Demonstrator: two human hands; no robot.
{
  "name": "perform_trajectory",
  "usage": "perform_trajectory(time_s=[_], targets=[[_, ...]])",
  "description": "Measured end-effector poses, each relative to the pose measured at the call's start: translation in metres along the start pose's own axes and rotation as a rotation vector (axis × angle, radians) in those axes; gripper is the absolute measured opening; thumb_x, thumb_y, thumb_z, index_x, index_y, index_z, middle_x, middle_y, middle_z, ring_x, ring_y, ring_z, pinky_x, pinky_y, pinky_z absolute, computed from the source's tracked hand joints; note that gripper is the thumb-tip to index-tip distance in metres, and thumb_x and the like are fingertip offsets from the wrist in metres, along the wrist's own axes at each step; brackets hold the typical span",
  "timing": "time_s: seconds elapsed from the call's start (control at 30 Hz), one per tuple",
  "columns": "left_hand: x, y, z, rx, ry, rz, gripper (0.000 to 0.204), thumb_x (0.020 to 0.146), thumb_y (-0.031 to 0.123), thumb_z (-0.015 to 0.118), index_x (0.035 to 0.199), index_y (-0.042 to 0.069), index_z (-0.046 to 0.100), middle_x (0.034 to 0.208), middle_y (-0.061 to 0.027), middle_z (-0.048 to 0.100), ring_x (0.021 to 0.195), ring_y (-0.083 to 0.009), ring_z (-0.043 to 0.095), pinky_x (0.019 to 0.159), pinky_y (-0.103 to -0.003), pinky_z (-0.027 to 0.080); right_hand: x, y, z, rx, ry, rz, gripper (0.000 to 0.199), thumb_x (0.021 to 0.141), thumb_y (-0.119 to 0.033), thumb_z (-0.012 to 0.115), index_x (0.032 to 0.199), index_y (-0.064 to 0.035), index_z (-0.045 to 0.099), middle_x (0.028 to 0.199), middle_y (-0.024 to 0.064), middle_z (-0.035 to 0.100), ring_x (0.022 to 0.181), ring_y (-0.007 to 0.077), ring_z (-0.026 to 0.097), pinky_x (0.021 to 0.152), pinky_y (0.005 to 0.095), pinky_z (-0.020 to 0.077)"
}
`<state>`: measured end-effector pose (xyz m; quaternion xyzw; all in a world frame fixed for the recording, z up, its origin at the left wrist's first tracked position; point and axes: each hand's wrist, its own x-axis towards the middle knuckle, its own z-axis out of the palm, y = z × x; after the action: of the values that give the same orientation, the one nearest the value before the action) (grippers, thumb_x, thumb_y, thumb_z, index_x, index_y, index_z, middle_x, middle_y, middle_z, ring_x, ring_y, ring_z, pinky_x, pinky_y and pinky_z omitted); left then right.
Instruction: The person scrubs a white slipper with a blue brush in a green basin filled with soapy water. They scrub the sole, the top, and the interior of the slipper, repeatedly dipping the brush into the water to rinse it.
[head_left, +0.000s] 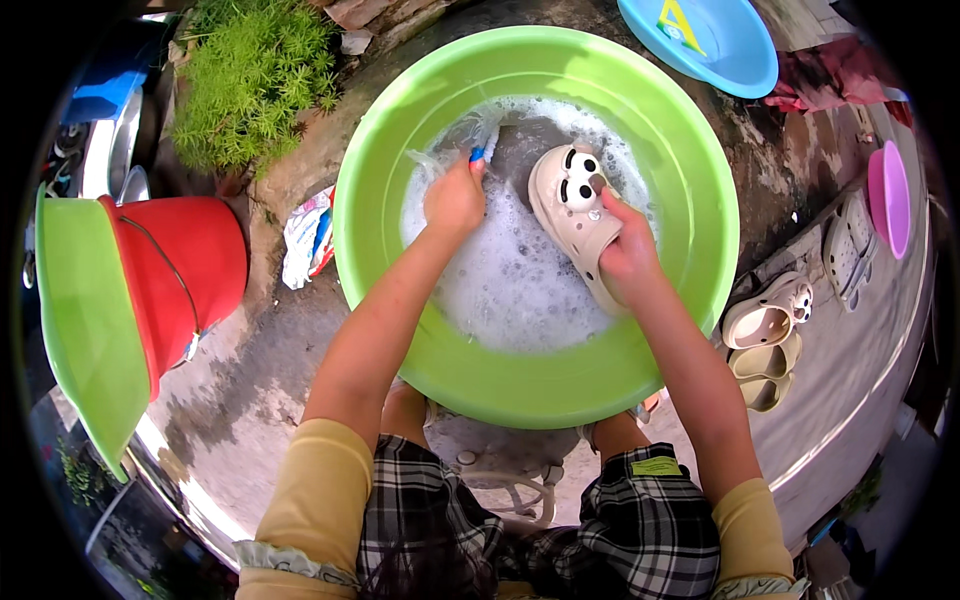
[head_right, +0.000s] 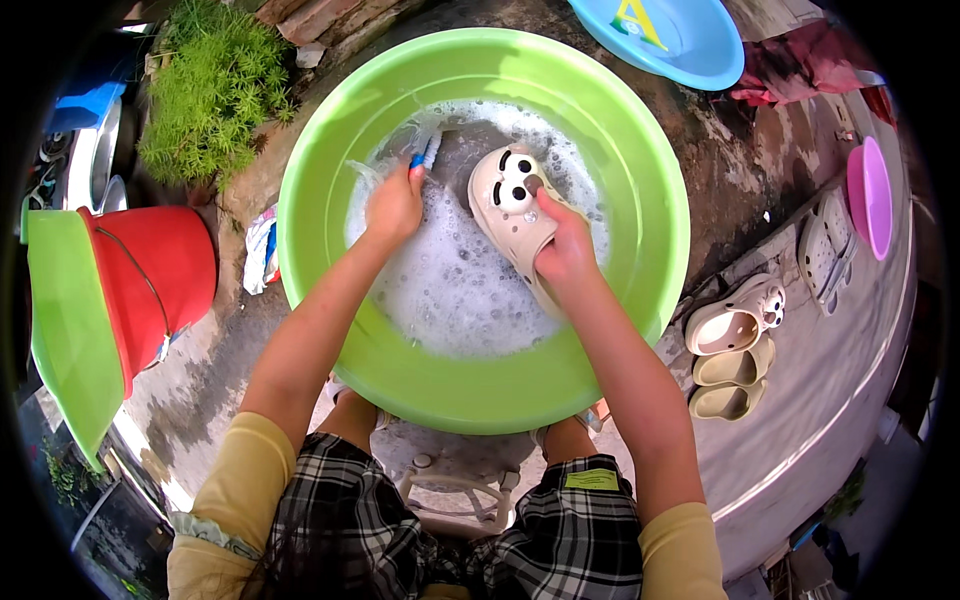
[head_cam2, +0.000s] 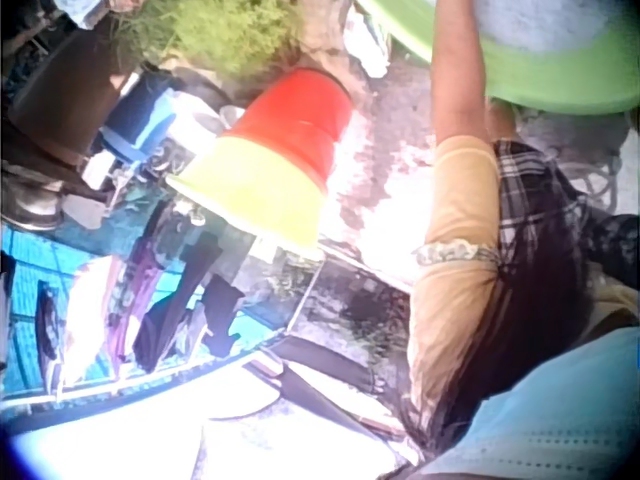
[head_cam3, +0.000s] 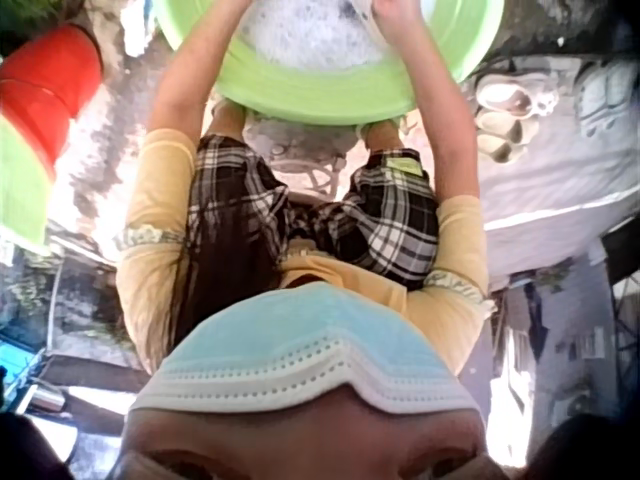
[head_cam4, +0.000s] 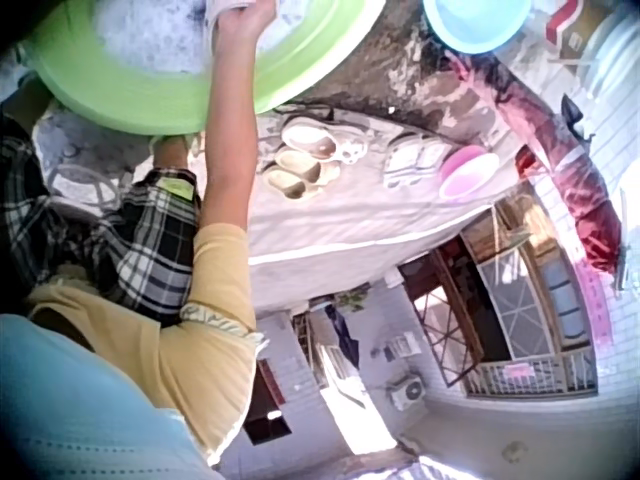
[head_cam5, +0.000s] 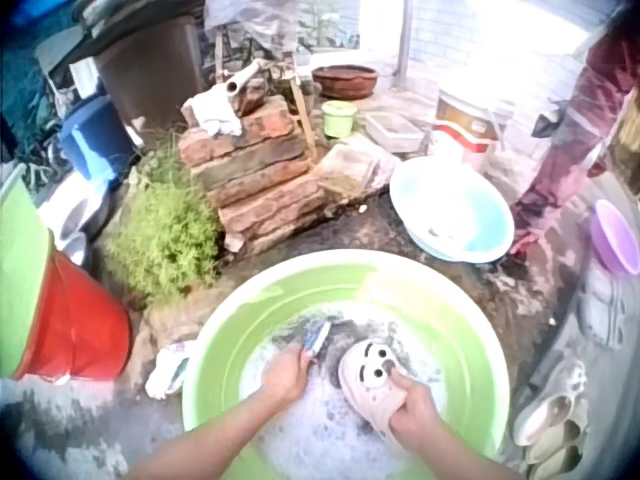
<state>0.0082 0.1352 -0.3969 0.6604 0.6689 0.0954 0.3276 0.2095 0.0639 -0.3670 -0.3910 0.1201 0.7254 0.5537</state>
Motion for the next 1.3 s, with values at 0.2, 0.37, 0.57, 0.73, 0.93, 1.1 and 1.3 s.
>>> perform_trajectory(time_s=[0.2, 0.37, 0.57, 0.73, 0.93, 1.1, 1.3], targets=[[-0.041, 0.033, 0.002, -0.423, -0.063, 0.199, 0.039, 0.090, 0.021, 0.041, 0.126, 0.007, 0.046, 0.083, -0.0262, 0.059, 0.079, -0.0387, 0.058, 0.073, -0.042, 0.045, -0.002, -0.006, -0.003, 0.066, -0.026, -0.004, 0.039, 0.089, -0.014, 0.048, 0.125, -0.0006, 0.040, 0.125, 0.0181, 0.045, 0.113, 0.0334, 0.047, 0.096, 0.0486, 0.0387], [-0.024, 0.059, -0.011, -0.378, -0.086, 0.231, 0.039, 0.090, 0.019, 0.044, 0.126, 0.006, 0.046, 0.070, -0.0188, 0.059, 0.060, -0.0203, 0.054, 0.064, -0.031, 0.044, -0.014, 0.004, 0.002, -0.094, -0.042, 0.010, 0.039, 0.089, -0.016, 0.046, 0.125, -0.0012, 0.041, 0.122, 0.0177, 0.048, 0.111, 0.0315, 0.049, 0.095, 0.0458, 0.0406], [-0.043, 0.038, -0.027, -0.493, -0.227, 0.155, 0.038, 0.091, 0.019, 0.043, 0.125, 0.003, 0.048, 0.086, -0.0082, 0.063, 0.072, -0.0100, 0.051, 0.074, -0.026, 0.042, -0.023, -0.007, 0.017, -0.151, -0.001, -0.062, 0.037, 0.086, -0.015, 0.050, 0.120, 0.0000, 0.045, 0.119, 0.0181, 0.051, 0.103, 0.0318, 0.055, 0.091, 0.0443, 0.0450], [-0.037, 0.033, -0.036, -0.647, -0.184, 0.186, 0.032, 0.089, 0.018, 0.044, 0.109, -0.003, 0.057, 0.116, -0.0096, 0.058, 0.069, -0.0092, 0.048, 0.068, -0.026, 0.043, -0.027, -0.009, 0.023, -0.179, 0.016, 0.069, 0.038, 0.085, -0.018, 0.052, 0.117, 0.0023, 0.045, 0.111, 0.0184, 0.055, 0.097, 0.0313, 0.058, 0.083, 0.0443, 0.0496], [-0.020, 0.039, -0.077, -0.795, -0.669, -0.130, 0.037, 0.092, 0.024, 0.042, 0.126, 0.014, 0.050, 0.057, 0.0091, 0.031, 0.046, -0.0023, 0.024, 0.041, -0.019, 0.018, -0.041, -0.012, 0.021, -0.378, 0.011, 0.160, 0.039, 0.087, -0.024, 0.052, 0.116, 0.0004, 0.048, 0.107, 0.0165, 0.058, 0.091, 0.0283, 0.061, 0.079, 0.0435, 0.0515], [-0.039, 0.029, -0.115, -0.797, -0.689, -0.045, 0.036, 0.090, 0.023, 0.047, 0.125, 0.018, 0.051, 0.055, 0.0085, 0.028, 0.047, -0.0018, 0.023, 0.040, -0.020, 0.018, -0.038, -0.026, 0.016, -0.336, -0.044, 0.089, 0.035, 0.086, -0.022, 0.054, 0.113, -0.0005, 0.051, 0.105, 0.0147, 0.059, 0.091, 0.0265, 0.061, 0.079, 0.0407, 0.0515], [-0.012, -0.006, -0.058, -0.020, -0.020, 0.060, 0.036, 0.090, 0.025, 0.048, 0.123, 0.010, 0.051, 0.081, -0.0067, 0.062, 0.073, -0.0182, 0.055, 0.070, -0.037, 0.045, -0.038, -0.039, 0.009, -0.150, -0.240, 0.072, 0.035, 0.091, -0.024, 0.041, 0.121, -0.0063, 0.047, 0.114, 0.0134, 0.055, 0.100, 0.0277, 0.056, 0.086, 0.0440, 0.0471]])
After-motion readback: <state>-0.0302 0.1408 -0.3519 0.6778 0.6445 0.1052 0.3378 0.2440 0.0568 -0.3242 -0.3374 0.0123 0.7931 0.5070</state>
